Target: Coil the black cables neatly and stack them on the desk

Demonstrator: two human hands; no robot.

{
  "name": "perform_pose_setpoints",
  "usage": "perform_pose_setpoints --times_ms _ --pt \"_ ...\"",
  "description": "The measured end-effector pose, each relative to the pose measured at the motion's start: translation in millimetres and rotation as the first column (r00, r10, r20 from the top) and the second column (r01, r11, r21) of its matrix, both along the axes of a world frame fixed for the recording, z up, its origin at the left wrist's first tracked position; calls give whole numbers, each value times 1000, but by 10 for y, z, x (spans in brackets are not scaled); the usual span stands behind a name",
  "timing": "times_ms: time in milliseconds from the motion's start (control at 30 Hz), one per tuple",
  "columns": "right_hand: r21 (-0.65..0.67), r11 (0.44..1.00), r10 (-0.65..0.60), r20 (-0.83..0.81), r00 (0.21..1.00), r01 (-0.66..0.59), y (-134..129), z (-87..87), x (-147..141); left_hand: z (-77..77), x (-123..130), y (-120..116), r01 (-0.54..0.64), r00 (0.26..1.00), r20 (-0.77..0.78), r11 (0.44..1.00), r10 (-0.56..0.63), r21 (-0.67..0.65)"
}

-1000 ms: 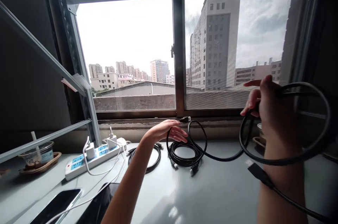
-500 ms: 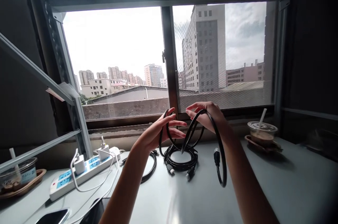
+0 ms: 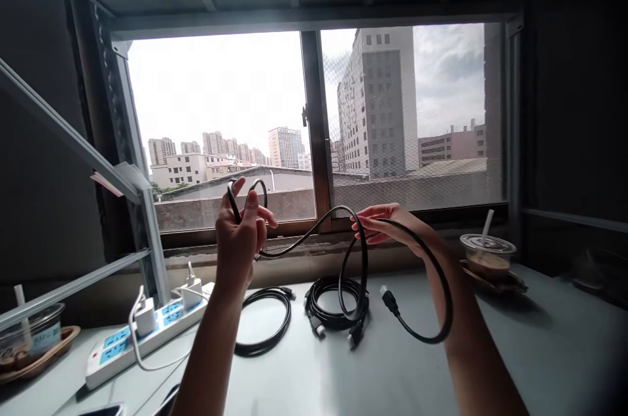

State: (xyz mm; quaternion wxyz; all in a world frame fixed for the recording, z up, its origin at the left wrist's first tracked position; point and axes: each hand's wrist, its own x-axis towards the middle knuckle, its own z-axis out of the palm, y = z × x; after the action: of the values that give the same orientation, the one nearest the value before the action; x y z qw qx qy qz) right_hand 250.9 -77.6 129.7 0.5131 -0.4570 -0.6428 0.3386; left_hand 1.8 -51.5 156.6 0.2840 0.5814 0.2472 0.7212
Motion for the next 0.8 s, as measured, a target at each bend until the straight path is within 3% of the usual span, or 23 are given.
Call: perform_pose_setpoints --times_ms 167,300,367,433,500,567,633,700,733,800 --pt "155 987 19 -329 944 34 61 35 26 9 -77 -11 -189 973 142 981 181 50" --pt "197 974 -5 -485 874 115 -4 104 -33 18 -119 20 -191 958 217 982 189 -13" --pt "122 987 -55 -378 924 109 -71 128 -85 26 -121 18 -200 946 261 980 192 5" --pt "14 980 -196 -160 968 200 -123 134 -136 26 -98 4 -239 938 274 969 214 62" --pt "-38 936 -348 54 936 350 -141 121 -176 7 -49 -13 -287 935 251 949 249 128" --pt "-62 908 -400 160 903 413 -128 96 -204 -38 21 -26 -336 926 248 920 284 201" --pt "-110 930 -332 167 928 352 -102 70 -223 -110 98 -31 -386 910 277 873 308 298" --pt "-167 965 -187 116 976 204 -83 55 -238 -194 171 -35 -397 916 243 805 319 441" --pt "-180 977 -100 77 992 113 -80 54 -245 -233 204 -40 -360 932 164 769 324 528" --pt "-148 987 68 -8 998 -69 -89 68 -257 -295 268 -63 -155 943 -106 699 316 698"
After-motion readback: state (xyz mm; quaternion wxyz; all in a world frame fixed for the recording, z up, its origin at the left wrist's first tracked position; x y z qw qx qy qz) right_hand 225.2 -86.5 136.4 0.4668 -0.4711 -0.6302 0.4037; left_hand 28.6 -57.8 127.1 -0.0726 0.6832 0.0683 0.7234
